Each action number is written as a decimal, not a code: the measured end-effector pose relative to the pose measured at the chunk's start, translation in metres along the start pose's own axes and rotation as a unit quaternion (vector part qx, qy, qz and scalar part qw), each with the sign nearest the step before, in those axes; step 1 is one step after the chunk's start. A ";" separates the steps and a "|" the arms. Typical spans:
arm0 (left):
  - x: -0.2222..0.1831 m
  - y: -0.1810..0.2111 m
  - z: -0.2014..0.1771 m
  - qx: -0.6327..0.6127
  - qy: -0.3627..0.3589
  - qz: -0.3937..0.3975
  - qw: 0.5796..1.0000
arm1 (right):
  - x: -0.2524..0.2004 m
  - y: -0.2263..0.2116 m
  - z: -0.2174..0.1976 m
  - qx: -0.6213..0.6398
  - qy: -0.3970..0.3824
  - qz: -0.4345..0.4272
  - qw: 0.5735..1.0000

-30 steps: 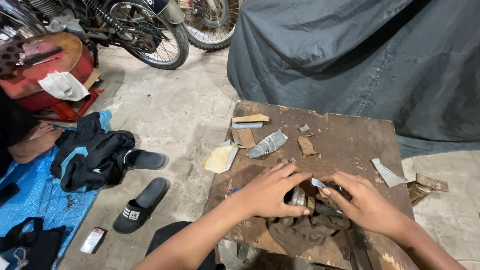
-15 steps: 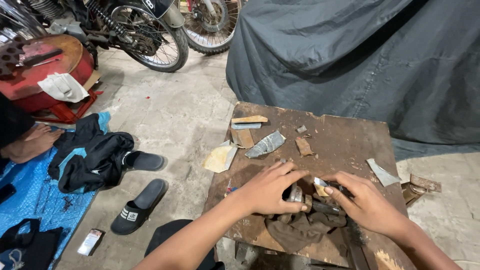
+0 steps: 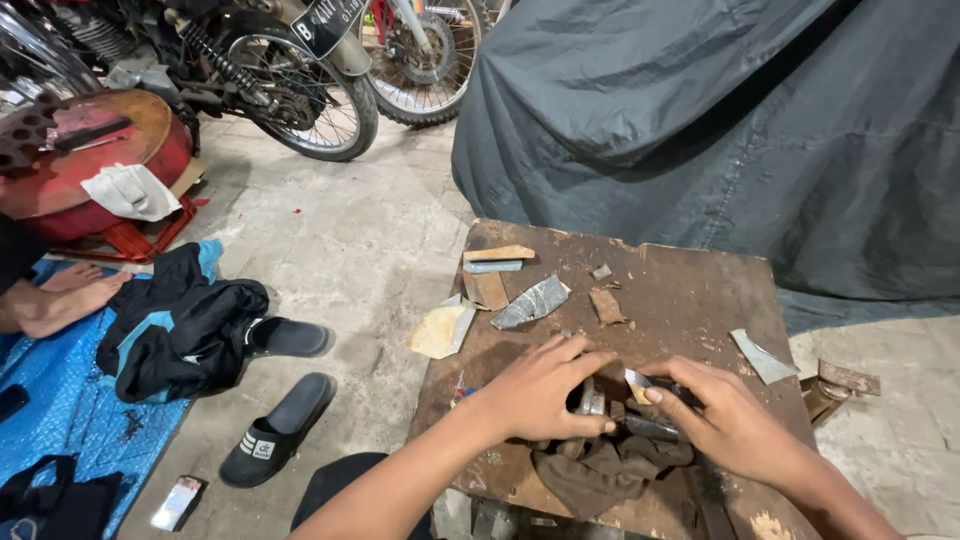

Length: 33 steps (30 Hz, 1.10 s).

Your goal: Manually sanding the journals of a motorcycle crankshaft using strips of sandpaper on a wooden block at floor level.

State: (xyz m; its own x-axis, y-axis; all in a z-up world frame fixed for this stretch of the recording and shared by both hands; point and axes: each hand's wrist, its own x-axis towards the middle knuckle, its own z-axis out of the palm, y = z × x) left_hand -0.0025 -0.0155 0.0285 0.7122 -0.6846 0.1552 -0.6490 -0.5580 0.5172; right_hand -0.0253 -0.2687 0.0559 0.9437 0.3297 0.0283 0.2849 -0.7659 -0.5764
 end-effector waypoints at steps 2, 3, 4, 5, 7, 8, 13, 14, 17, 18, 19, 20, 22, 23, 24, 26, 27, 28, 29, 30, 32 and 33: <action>0.001 0.000 0.001 -0.001 0.001 0.001 1.000 | -0.002 -0.005 -0.002 0.011 -0.007 0.021 1.000; 0.000 0.000 0.001 -0.001 0.002 0.001 1.000 | -0.003 -0.007 -0.002 0.023 -0.014 0.042 0.999; 0.001 0.000 0.000 -0.001 0.001 0.002 1.000 | -0.003 -0.008 -0.002 0.023 -0.013 0.042 0.999; 0.001 0.000 0.000 0.002 -0.005 -0.003 1.000 | -0.002 -0.009 -0.003 0.016 -0.019 0.037 0.999; 0.001 0.001 0.001 0.003 -0.014 -0.008 1.000 | -0.003 -0.009 -0.002 0.009 -0.025 0.034 0.999; 0.001 0.000 0.002 0.007 -0.015 -0.011 1.000 | -0.002 -0.007 -0.001 0.009 -0.028 0.036 0.999; 0.002 0.000 0.002 0.009 -0.017 -0.017 1.000 | -0.001 -0.012 -0.001 0.005 -0.037 0.056 0.998; 0.002 -0.001 0.002 0.010 -0.016 -0.015 1.000 | -0.001 -0.015 -0.001 0.024 -0.039 0.039 0.998; 0.002 -0.001 0.004 0.010 -0.011 -0.014 1.000 | -0.003 -0.019 -0.001 0.038 -0.042 0.021 0.998; 0.001 -0.002 0.004 0.011 -0.007 -0.014 1.000 | -0.003 -0.021 -0.001 0.034 -0.044 0.019 0.998; 0.001 -0.002 0.004 0.011 -0.007 -0.013 1.000 | -0.002 -0.020 -0.001 0.034 -0.044 0.019 0.998; 0.001 -0.002 0.004 0.010 -0.005 -0.012 1.000 | -0.001 -0.019 0.000 0.026 -0.041 0.009 0.999; 0.001 -0.002 0.005 0.009 -0.002 -0.011 1.000 | 0.000 -0.017 0.001 0.018 -0.038 -0.002 0.999; 0.002 -0.003 0.006 0.014 -0.007 -0.013 1.000 | 0.000 -0.017 0.001 0.008 -0.035 0.003 0.999; 0.002 -0.004 0.007 0.018 -0.012 -0.015 1.000 | 0.001 -0.017 0.000 -0.001 -0.031 0.008 0.999; 0.001 -0.003 0.006 0.024 -0.007 -0.015 1.000 | 0.001 -0.016 0.000 -0.007 -0.025 0.006 1.000; 0.000 -0.002 0.005 0.030 -0.003 -0.014 0.999 | 0.001 -0.015 0.000 -0.013 -0.019 0.004 1.000; 0.000 -0.003 0.007 0.029 -0.002 -0.014 0.999 | -0.001 -0.016 0.000 -0.013 -0.020 0.004 1.000; -0.001 -0.004 0.008 0.031 0.004 -0.010 0.999 | -0.002 -0.017 -0.001 -0.018 -0.023 0.011 1.000; -0.002 -0.005 0.008 0.034 0.011 -0.005 0.999 | -0.003 -0.019 -0.001 -0.022 -0.026 0.017 0.999; -0.004 -0.003 0.007 0.034 0.010 -0.008 0.999 | -0.005 -0.021 -0.001 -0.020 -0.024 0.025 0.999; -0.004 -0.002 0.006 0.034 0.008 -0.009 0.999 | -0.006 -0.022 -0.001 -0.018 -0.021 0.034 0.999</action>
State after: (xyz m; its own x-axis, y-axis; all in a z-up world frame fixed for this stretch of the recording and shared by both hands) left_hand -0.0057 -0.0144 0.0219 0.7285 -0.6661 0.1600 -0.6517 -0.6020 0.4614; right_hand -0.0370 -0.2540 0.0694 0.9532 0.2989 -0.0449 0.2270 -0.8061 -0.5466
